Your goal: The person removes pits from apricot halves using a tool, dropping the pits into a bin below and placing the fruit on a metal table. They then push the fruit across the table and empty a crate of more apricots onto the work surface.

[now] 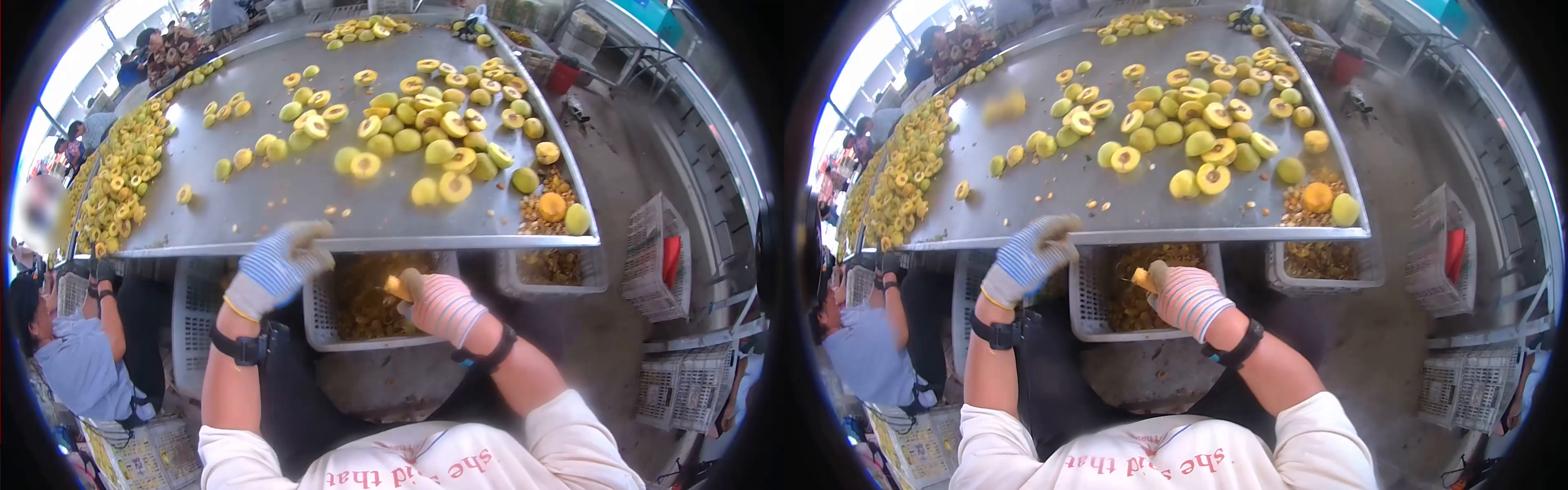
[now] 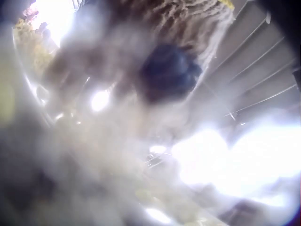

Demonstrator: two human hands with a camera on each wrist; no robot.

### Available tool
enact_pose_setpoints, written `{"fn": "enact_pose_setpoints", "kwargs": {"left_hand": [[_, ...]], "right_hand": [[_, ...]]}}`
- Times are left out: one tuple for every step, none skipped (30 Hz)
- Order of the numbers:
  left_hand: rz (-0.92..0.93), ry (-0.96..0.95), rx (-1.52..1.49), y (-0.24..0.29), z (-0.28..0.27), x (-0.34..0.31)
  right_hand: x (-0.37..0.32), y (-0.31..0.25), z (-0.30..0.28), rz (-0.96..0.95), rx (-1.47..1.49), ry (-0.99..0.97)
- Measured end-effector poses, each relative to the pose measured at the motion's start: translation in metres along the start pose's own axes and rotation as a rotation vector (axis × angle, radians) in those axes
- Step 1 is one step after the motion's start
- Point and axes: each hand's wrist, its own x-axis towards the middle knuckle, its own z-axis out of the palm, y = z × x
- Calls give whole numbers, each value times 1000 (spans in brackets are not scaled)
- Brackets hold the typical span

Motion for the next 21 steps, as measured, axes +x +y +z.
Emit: {"fn": "enact_pose_setpoints", "kwargs": {"left_hand": [[353,-86,88,-5,23,12],[564,-145,243,10,38,18],[720,-135,306,12,55,26],[585,-144,367,21,67,29],[537,-186,317,26,67,35],[442,-354,330,28,61,50],[438,-356,330,46,50,53],[449,-324,415,58,39,64],[447,-291,496,71,24,77],[430,-261,573,87,11,85],[189,-292,512,124,-2,88],[-56,-317,444,156,-13,93],[66,-279,490,152,-23,111],[189,-239,537,140,-35,131],[207,-218,599,134,-45,141],[228,-197,662,129,-54,151],[251,-174,726,125,-65,161],[200,-177,712,120,-80,175],[146,-179,693,116,-96,189],[88,-183,672,113,-107,202],[68,-113,725,113,-112,215]], "right_hand": [[6,20,25,-75,48,178],[8,28,26,-61,87,190],[7,31,37,-66,119,185],[9,36,42,-57,148,175],[8,40,46,-44,194,169],[-14,20,1,20,199,78],[-18,23,-5,49,297,45],[-26,24,-14,63,340,7],[-26,31,-14,40,332,7],[-27,36,-9,16,330,-5],[-29,39,-6,16,340,-27],[-31,42,-4,14,350,-52],[-32,45,-3,10,359,-78],[-35,48,-3,6,378,-67],[-40,48,-3,0,399,-55],[-45,47,-6,-5,419,-40],[-47,45,-16,38,396,-130],[-37,61,14,14,405,-96],[-47,50,-5,84,437,-98],[-58,38,-23,154,470,-105],[-54,43,-16,116,469,-75]]}}
